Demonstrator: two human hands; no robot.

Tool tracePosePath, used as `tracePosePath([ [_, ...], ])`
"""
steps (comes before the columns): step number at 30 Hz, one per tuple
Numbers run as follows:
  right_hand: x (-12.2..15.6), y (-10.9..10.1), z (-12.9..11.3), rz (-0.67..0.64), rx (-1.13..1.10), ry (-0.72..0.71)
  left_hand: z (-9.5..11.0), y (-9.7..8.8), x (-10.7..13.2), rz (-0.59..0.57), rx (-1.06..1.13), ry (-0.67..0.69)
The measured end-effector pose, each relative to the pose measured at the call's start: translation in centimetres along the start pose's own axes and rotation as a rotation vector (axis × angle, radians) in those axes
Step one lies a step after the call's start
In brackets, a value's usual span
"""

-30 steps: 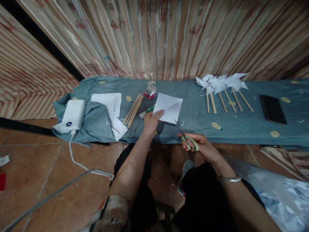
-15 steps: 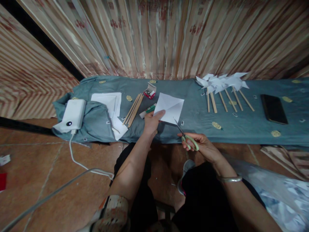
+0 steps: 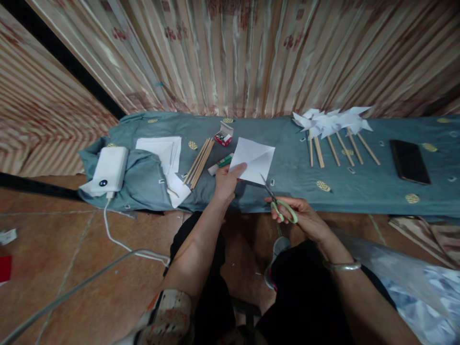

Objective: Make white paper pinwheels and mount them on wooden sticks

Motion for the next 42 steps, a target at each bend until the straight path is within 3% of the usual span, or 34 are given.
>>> tracePosePath([
  [42, -0.26, -0.15, 0.53, 0.041, -0.007, 0.054, -0.21, 0.01, 0.02, -0.012, 0.017, 0.001],
])
Point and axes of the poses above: each hand's wrist, its own x-axis away from the middle knuckle, its own y-axis out of the palm, z = x × y, the point moved 7 cm from there along -x, towards the middle knuckle, and after that the axes turned 6 degrees about -y, right-handed, at the moved point
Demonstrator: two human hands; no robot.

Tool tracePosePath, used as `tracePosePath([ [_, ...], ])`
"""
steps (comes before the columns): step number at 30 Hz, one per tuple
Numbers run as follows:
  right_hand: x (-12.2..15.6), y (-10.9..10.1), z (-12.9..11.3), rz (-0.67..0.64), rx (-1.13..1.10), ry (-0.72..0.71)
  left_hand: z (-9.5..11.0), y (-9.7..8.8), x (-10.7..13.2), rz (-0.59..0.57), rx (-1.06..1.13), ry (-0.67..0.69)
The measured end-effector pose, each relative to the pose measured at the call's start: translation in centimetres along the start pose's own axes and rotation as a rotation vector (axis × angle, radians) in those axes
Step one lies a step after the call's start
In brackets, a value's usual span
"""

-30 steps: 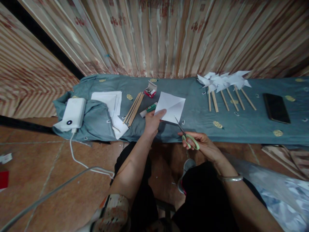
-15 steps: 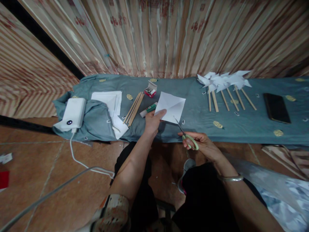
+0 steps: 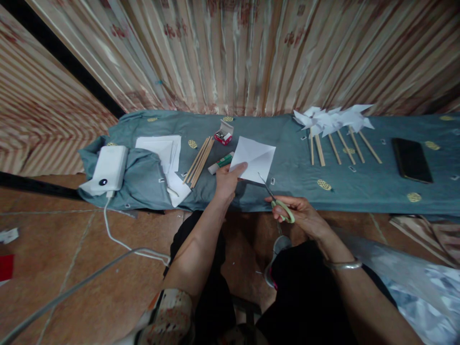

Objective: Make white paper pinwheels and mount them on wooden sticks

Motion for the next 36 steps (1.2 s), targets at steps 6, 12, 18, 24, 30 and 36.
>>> tracePosePath([
  [6, 0.0, 0.2, -0.3, 0.000, 0.013, -0.016, -0.5, 0.2, 0.2, -0.017, -0.038, -0.021],
  [12, 0.1, 0.3, -0.5, 0.003, 0.001, -0.010, -0.7, 0.2, 0.2, -0.017, -0.049, -0.024],
  [18, -0.1, 0.2, -0.4, -0.001, 0.011, -0.013, -0.7, 0.1, 0.1, -0.010, -0.068, -0.018],
  [24, -0.1, 0.2, -0.5, 0.004, 0.014, -0.019, -0.7, 0.1, 0.2, -0.003, -0.060, -0.021],
  [30, 0.1, 0.3, -0.7, 0.022, -0.010, 0.002, -1.0, 0.4, 0.4, -0.037, -0.090, -0.044],
  [36, 0.0, 0.3, -0.5, 0.034, -0.026, -0.006, -1.3, 0.6, 0.4, -0.069, -0.109, -0.040],
])
Point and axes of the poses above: each hand's wrist, its own x-axis away from the middle knuckle, its own y-axis out of the palm, z = x × y, the point moved 7 cm from there along -x, towards the middle knuckle, and after that the axes turned 6 degrees about -y, right-handed, at the moved point
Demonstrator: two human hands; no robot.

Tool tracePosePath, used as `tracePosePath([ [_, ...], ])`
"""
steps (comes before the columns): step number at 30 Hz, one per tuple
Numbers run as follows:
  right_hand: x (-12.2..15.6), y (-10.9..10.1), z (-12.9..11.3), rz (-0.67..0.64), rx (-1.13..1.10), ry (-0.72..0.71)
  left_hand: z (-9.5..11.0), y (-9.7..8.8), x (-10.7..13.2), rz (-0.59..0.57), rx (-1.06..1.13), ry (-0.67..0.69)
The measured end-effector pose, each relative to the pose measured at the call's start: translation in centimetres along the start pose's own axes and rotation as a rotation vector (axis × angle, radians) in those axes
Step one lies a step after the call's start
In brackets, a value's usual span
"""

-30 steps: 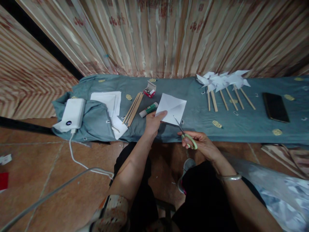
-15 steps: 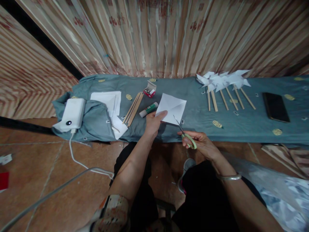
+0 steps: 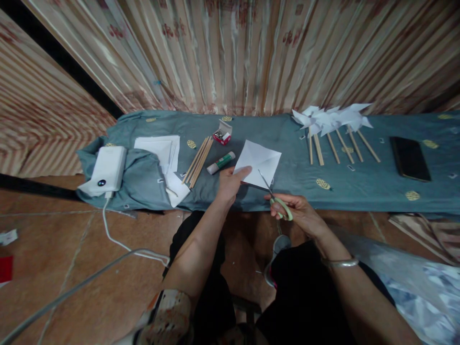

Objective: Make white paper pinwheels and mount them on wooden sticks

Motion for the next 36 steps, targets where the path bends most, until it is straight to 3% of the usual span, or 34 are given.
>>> tracePosePath([
  [36, -0.13, -0.12, -0.33, -0.024, 0.083, -0.063, -0.35, 0.39, 0.36, 0.002, 0.030, -0.042],
])
Point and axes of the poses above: each hand's wrist, its own x-axis away from the middle knuckle, its own y-axis out of the palm, z = x × y, the point moved 7 cm from there along -x, towards the middle knuckle, and after that the axes turned 6 degrees about -y, right-handed, at the moved point
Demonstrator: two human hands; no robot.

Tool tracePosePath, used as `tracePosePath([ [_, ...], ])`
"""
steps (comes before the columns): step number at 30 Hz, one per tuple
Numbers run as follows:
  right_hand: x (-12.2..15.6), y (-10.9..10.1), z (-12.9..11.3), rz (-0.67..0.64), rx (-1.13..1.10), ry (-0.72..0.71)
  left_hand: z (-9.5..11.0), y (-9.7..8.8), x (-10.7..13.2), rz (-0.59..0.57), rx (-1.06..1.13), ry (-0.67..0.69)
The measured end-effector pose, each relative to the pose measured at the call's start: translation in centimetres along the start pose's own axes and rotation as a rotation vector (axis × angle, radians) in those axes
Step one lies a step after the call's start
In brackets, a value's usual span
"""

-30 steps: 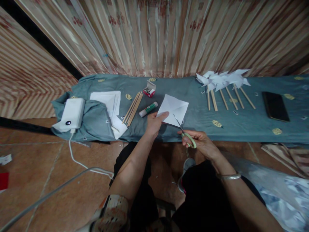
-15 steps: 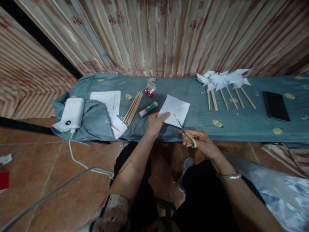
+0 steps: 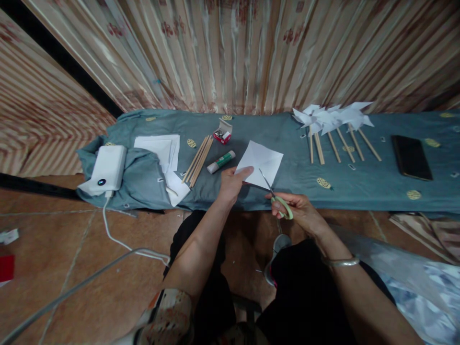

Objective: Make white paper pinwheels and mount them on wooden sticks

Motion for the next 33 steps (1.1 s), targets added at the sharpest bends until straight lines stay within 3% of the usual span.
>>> tracePosePath([
  [20, -0.2, -0.2, 0.6, 0.047, -0.054, 0.019, -0.1, -0.1, -0.2, 0.017, 0.004, 0.026],
  [26, 0.3, 0.2, -0.1, -0.027, -0.073, 0.063, 0.3, -0.2, -0.1, 0.016, 0.025, 0.044],
  [33, 1.9, -3.1, -0.5, -0.101, -0.031, 0.060, 1.6, -1.4, 0.3, 0.068, 0.091, 0.085],
])
Point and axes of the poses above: each hand's wrist, its own x-axis away from the middle knuckle, its own y-axis out of the palm, z = x × y, the point moved 7 cm from there along -x, towards the middle knuckle, and after that the axes turned 6 degrees about -y, right-handed, at the moved point
